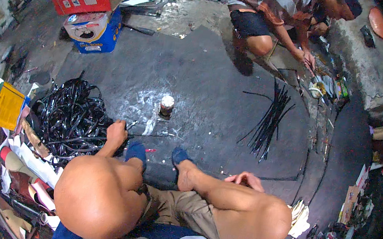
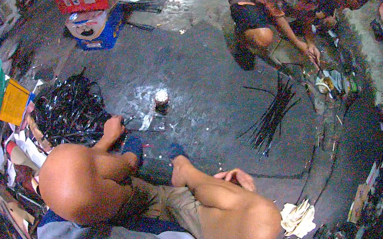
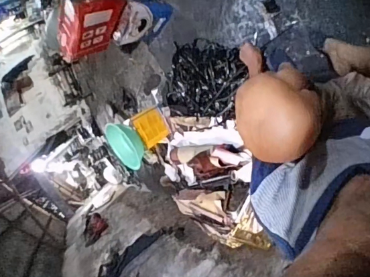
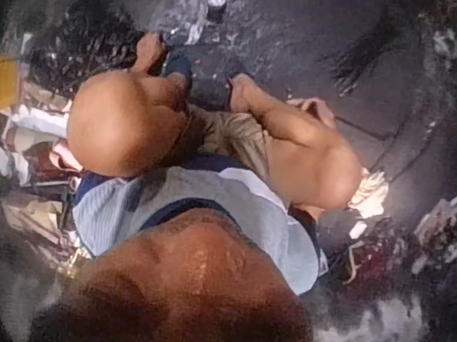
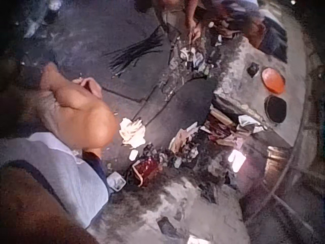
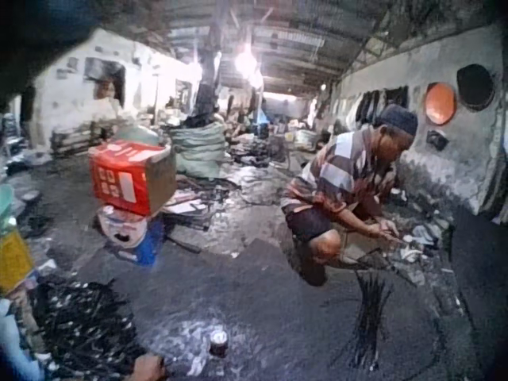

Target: The person sits on the floor and repeatedly picks up black cables, rubs them against a small white cylindrical container, and places them on the floor. The person continues this process for multiple cables, arranging them in rows.

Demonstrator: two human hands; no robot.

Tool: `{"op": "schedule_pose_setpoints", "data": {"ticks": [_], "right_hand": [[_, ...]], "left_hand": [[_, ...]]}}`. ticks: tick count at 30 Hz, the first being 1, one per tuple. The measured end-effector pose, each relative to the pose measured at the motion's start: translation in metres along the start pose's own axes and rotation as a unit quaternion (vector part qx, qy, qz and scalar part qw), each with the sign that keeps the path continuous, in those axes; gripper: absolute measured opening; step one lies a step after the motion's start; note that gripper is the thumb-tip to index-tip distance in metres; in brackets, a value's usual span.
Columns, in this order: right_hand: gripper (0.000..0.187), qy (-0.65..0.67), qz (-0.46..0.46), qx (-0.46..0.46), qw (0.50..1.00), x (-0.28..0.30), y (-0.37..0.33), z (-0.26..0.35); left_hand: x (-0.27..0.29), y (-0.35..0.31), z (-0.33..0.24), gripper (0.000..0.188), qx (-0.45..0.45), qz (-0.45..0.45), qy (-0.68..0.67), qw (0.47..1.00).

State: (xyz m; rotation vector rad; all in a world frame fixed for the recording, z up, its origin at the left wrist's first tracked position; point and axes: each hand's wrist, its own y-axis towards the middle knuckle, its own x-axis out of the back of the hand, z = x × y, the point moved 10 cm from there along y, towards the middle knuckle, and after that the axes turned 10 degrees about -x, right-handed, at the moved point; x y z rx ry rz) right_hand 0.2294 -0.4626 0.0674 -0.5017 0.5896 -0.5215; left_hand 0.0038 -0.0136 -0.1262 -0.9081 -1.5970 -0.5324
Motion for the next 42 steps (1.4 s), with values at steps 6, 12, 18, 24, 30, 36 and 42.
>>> {"op": "schedule_pose_setpoints", "data": {"ticks": [6,12,18,24,30,36,42], "right_hand": [[0.032,0.147,-0.007,-0.003,0.989,-0.065,0.015,0.024],[0.028,0.163,-0.006,-0.013,0.986,-0.100,0.013,0.041],[0.032,0.238,0.047,-0.077,0.967,-0.132,0.005,0.041],[0.013,-0.186,-0.147,0.011,0.971,-0.023,0.082,-0.015],[0.013,-0.260,-0.169,0.005,0.951,0.002,0.123,-0.043],[0.015,-0.348,-0.159,0.047,0.923,-0.045,0.143,-0.006],[0.019,-0.436,-0.165,0.093,0.880,-0.021,0.186,0.025]], "left_hand": [[-0.005,-0.006,-0.012,0.035,-0.007,0.001,0.000,1.000],[-0.009,-0.012,-0.010,0.026,-0.035,-0.043,-0.013,0.998],[0.040,-0.046,0.006,0.013,0.022,-0.167,-0.101,0.980],[0.145,-0.117,0.044,0.010,0.082,-0.453,-0.206,0.863],[0.223,-0.259,0.173,0.030,0.213,-0.668,-0.269,0.661],[0.420,-0.413,0.220,0.049,0.329,-0.652,0.054,0.681],[0.454,-0.290,0.183,0.017,0.061,-0.557,-0.001,0.828]]}}
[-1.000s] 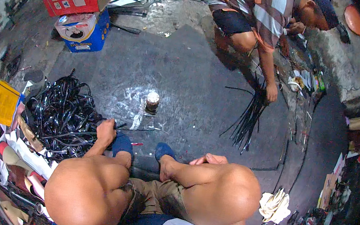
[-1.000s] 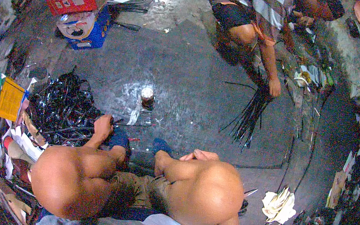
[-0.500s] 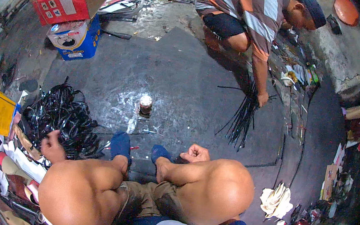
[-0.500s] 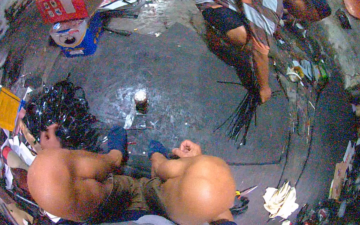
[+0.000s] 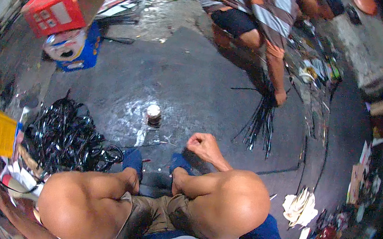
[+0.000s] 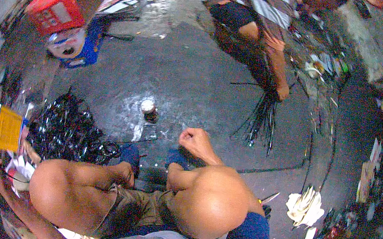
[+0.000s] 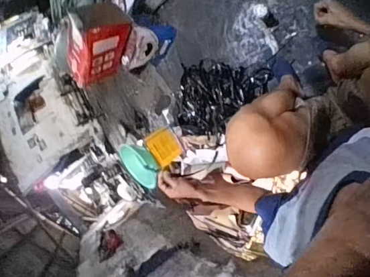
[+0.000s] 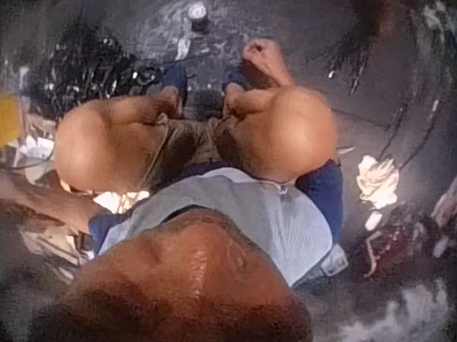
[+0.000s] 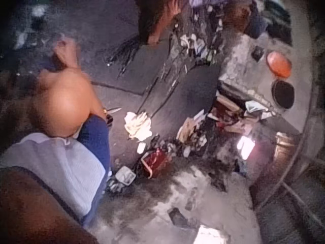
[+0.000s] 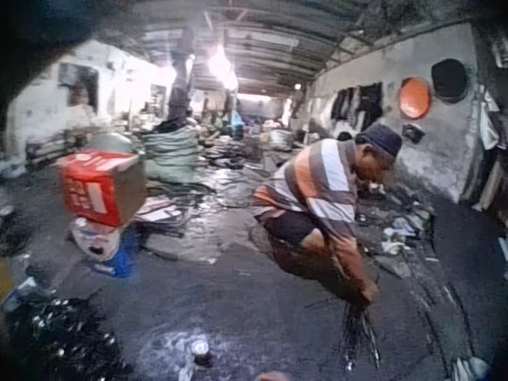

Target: The person sits on the floor and repeatedly picks up black cables, rubs them against a small white cylindrical container, and places them on the floor. The person continues this process for multiple cables, arranging them in rows.

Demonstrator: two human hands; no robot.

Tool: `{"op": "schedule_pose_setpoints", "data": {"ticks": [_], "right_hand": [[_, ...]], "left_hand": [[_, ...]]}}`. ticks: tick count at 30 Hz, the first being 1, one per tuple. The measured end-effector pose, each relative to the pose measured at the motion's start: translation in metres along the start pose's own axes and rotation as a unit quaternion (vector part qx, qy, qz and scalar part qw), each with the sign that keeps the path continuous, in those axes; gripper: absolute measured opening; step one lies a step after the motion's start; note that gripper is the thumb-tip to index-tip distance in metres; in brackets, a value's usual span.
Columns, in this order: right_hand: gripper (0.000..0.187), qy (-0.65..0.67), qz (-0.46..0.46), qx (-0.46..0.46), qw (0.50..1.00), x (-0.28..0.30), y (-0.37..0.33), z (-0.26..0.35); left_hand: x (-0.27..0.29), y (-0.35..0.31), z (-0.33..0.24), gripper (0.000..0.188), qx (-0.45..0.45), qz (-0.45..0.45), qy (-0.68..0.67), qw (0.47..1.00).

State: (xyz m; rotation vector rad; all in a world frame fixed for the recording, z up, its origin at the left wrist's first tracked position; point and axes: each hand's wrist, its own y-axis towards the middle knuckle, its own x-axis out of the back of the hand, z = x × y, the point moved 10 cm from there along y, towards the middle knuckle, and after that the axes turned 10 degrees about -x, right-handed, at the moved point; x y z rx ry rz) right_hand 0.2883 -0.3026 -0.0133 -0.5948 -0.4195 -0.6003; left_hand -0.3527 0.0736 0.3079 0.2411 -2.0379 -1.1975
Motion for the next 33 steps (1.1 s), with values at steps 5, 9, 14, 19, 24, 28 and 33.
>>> {"op": "schedule_pose_setpoints", "data": {"ticks": [5,9,14,19,24,28,33], "right_hand": [[0.014,-0.031,-0.013,-0.011,0.999,-0.021,0.060,0.012],[0.009,-0.028,-0.069,-0.045,0.996,-0.009,0.084,-0.012],[0.019,0.001,-0.084,-0.093,0.992,-0.033,0.116,-0.032],[0.041,0.014,-0.098,-0.072,0.993,-0.037,0.128,-0.037],[0.099,0.021,-0.005,0.004,1.000,-0.063,0.127,0.001],[0.109,-0.029,-0.028,0.145,0.989,-0.097,0.127,0.062],[0.076,-0.053,-0.050,0.146,0.987,-0.122,0.145,0.067]], "left_hand": [[-0.194,-0.039,-0.031,0.017,0.129,0.327,-0.182,0.918],[-0.359,-0.104,-0.134,0.039,0.210,0.395,-0.320,0.835],[-0.487,-0.202,-0.188,0.020,0.105,0.490,-0.323,0.803],[-0.543,-0.309,-0.199,0.022,0.261,0.541,-0.368,0.710],[-0.538,-0.342,-0.224,0.030,0.409,0.516,-0.401,0.637],[-0.540,-0.357,-0.218,0.037,0.402,0.520,-0.425,0.623],[-0.537,-0.362,-0.223,0.038,0.419,0.504,-0.451,0.606]]}}
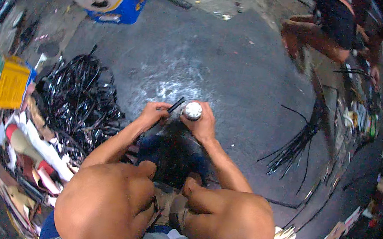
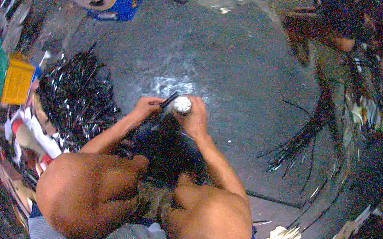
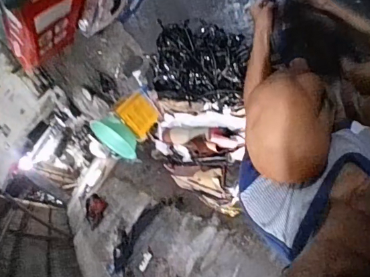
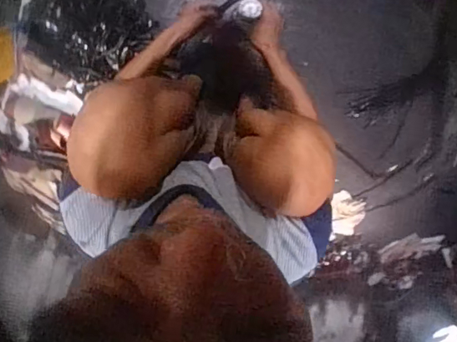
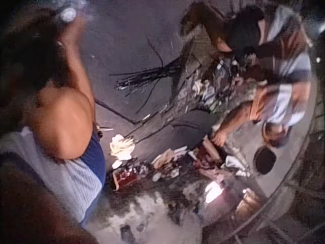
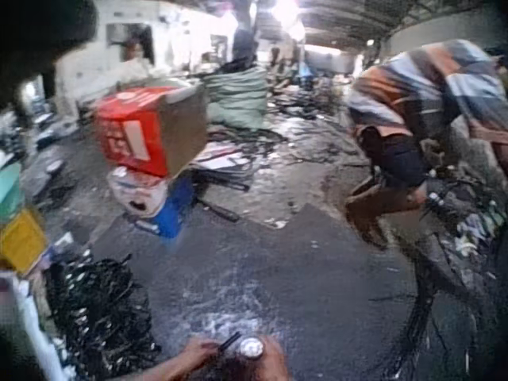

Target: The person sits on the floor and repeatedly picks up black cables, rubs them against a small white cylindrical container, and places them on the floor. The person continues this process for multiple cables, arranging them in rows.

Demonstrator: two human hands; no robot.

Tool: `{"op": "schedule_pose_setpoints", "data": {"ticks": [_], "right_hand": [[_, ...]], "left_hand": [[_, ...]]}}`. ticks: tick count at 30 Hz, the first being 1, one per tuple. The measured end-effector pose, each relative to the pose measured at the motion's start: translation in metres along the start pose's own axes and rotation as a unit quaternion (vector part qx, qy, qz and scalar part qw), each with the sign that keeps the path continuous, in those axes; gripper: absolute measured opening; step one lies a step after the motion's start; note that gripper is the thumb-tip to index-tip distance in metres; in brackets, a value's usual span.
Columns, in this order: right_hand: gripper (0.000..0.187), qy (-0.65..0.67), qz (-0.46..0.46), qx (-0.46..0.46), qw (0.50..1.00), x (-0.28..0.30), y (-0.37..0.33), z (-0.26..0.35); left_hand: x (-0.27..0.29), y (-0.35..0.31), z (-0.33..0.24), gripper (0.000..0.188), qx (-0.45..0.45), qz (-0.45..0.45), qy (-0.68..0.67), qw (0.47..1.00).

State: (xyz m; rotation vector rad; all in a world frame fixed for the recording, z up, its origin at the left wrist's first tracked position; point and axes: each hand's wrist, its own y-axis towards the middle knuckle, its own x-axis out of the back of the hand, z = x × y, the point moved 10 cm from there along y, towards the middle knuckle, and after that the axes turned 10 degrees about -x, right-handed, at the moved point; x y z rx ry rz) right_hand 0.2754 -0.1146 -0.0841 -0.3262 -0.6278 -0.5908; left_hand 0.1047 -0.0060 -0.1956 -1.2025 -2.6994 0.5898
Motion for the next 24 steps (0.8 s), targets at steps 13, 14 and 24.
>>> {"op": "schedule_pose_setpoints", "data": {"ticks": [13,14,24], "right_hand": [[0.076,0.351,-0.092,-0.076,0.929,0.040,-0.008,-0.010],[0.077,0.273,-0.074,-0.108,0.953,0.032,-0.012,0.003],[0.074,0.115,-0.136,-0.180,0.967,0.060,-0.025,-0.072]], "left_hand": [[-0.061,-0.026,-0.011,0.051,0.113,0.092,-0.246,0.958],[-0.062,-0.028,-0.008,0.054,0.118,0.088,-0.263,0.954],[-0.057,-0.038,-0.026,0.042,0.082,0.175,-0.232,0.953]]}}
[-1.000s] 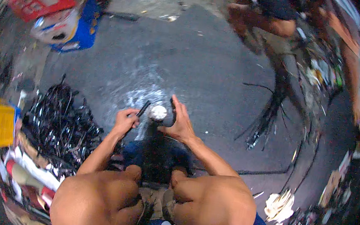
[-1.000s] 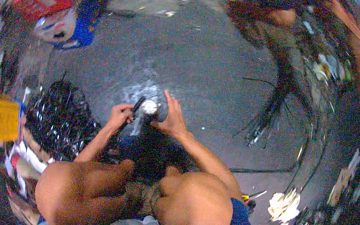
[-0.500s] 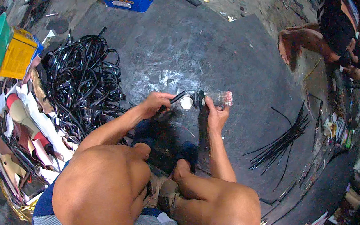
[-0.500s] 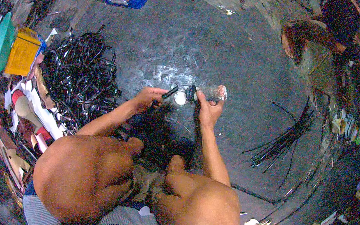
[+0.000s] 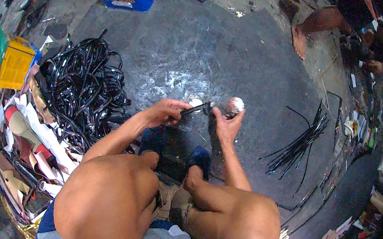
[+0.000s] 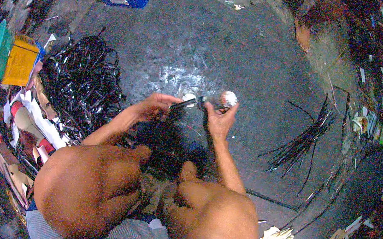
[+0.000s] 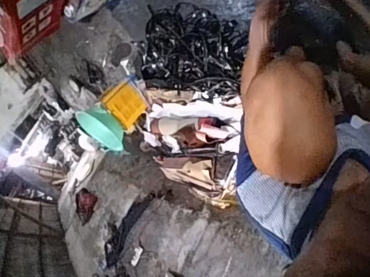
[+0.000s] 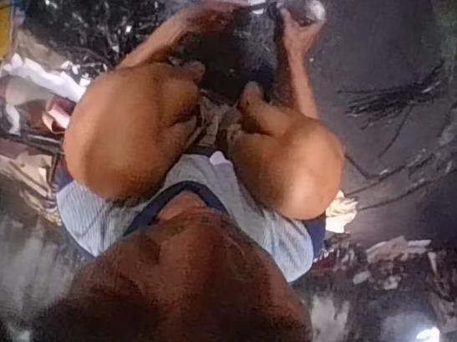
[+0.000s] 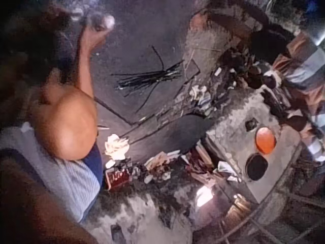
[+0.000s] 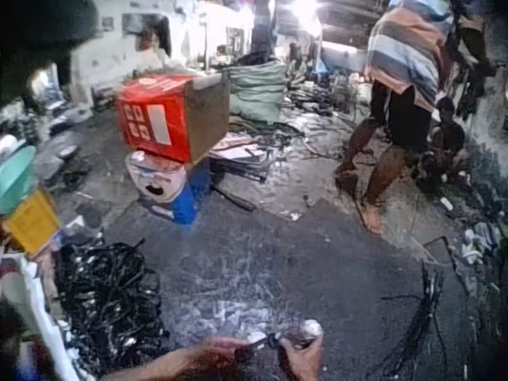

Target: The person sits on the floor and repeatedly picks up black cables, rubs them against a small white cylindrical container, and places them on the floor. The person continues this process for multiple cables, arranging them in rows.

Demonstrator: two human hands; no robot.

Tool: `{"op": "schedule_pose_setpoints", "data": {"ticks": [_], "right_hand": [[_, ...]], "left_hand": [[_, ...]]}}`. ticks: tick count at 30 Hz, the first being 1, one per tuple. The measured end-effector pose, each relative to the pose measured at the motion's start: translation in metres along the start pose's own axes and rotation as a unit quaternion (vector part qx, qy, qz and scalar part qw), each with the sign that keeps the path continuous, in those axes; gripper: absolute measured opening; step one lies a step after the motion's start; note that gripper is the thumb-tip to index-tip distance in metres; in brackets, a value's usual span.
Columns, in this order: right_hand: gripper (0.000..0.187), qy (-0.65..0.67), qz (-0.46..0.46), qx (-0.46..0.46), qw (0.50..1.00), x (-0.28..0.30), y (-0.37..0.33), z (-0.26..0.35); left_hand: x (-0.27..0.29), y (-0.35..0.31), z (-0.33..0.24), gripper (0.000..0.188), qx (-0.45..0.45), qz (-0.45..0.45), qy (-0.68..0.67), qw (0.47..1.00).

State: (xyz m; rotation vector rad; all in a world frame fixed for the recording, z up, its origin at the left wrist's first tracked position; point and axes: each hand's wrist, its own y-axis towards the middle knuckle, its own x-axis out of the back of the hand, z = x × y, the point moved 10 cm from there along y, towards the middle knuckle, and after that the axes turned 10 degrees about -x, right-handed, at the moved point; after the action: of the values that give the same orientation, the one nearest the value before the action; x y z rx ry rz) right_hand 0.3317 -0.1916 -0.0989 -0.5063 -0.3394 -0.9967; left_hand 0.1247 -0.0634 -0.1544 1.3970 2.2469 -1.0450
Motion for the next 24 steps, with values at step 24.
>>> {"op": "schedule_pose_setpoints", "data": {"ticks": [24], "right_hand": [[0.068,-0.122,0.079,0.225,0.964,-0.064,-0.042,0.044]], "left_hand": [[0.035,0.064,-0.032,0.023,-0.133,-0.087,0.567,0.808]]}}
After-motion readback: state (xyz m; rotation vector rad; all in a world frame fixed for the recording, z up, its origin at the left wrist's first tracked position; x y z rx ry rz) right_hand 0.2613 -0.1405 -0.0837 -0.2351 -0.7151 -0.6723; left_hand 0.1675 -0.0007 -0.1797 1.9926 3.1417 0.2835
